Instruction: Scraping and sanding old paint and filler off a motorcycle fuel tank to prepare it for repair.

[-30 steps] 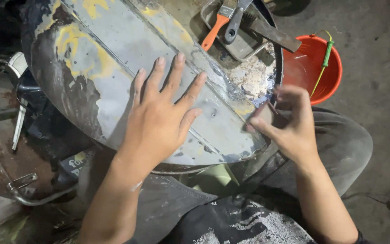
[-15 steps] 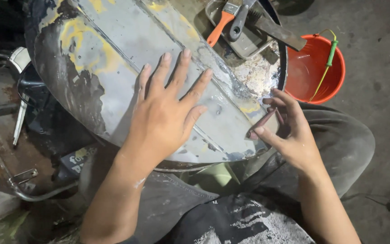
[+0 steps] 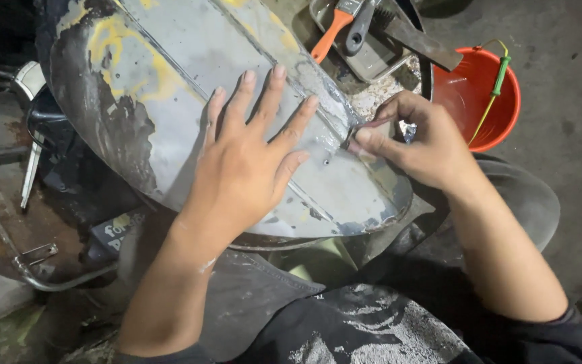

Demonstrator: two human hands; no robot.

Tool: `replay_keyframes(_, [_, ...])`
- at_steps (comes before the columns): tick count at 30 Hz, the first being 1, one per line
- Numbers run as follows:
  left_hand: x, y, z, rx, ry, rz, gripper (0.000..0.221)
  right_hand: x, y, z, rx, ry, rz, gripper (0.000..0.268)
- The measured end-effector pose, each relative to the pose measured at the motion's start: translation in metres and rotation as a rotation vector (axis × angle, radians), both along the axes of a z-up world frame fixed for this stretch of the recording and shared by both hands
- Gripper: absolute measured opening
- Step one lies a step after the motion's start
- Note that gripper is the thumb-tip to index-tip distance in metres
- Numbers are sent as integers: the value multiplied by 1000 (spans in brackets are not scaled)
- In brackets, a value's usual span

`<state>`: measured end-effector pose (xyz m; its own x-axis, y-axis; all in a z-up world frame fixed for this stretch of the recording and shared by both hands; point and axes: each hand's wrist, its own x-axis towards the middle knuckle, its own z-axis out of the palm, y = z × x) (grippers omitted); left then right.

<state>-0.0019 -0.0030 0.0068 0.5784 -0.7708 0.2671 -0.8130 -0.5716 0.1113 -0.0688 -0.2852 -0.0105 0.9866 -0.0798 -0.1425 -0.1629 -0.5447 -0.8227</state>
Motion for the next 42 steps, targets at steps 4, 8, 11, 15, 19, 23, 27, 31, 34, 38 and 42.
replay_keyframes(4, [1,1,2,12,-17,-11,61,-4,2,13,-125,-103,-39,20])
replay_keyframes(8, [1,1,-1,30,-5,0,63,-28,13,30,-93,183,-59,34])
replay_keyframes(11, [1,1,-4,40,5,11,62,-53,20,37,-100,380,-123,70])
replay_keyframes(15, [1,2,-7,63,-13,6,62,-84,21,24,-74,274,-158,115])
replay_keyframes(19, [0,2,-5,65,-32,0,63,-79,31,20,-202,128,-90,142])
replay_keyframes(23, [0,1,-4,55,-33,-6,62,-77,55,-4,-364,-74,-6,159])
replay_keyframes(27, [2,2,-7,66,-54,-6,64,-85,58,-15,-441,-125,20,151])
replay_keyframes(31, [0,3,-8,64,-53,-4,63,-88,55,-2,-397,51,-19,172])
replay_keyframes(34, [1,2,-8,72,-55,13,65,-82,60,1,-365,10,-70,175])
replay_keyframes(38, [-1,1,-7,85,-39,20,65,-67,68,-13,-436,-204,-102,169])
replay_keyframes(42, [1,-1,-9,88,25,20,67,-45,78,-21,-662,-421,-108,144])
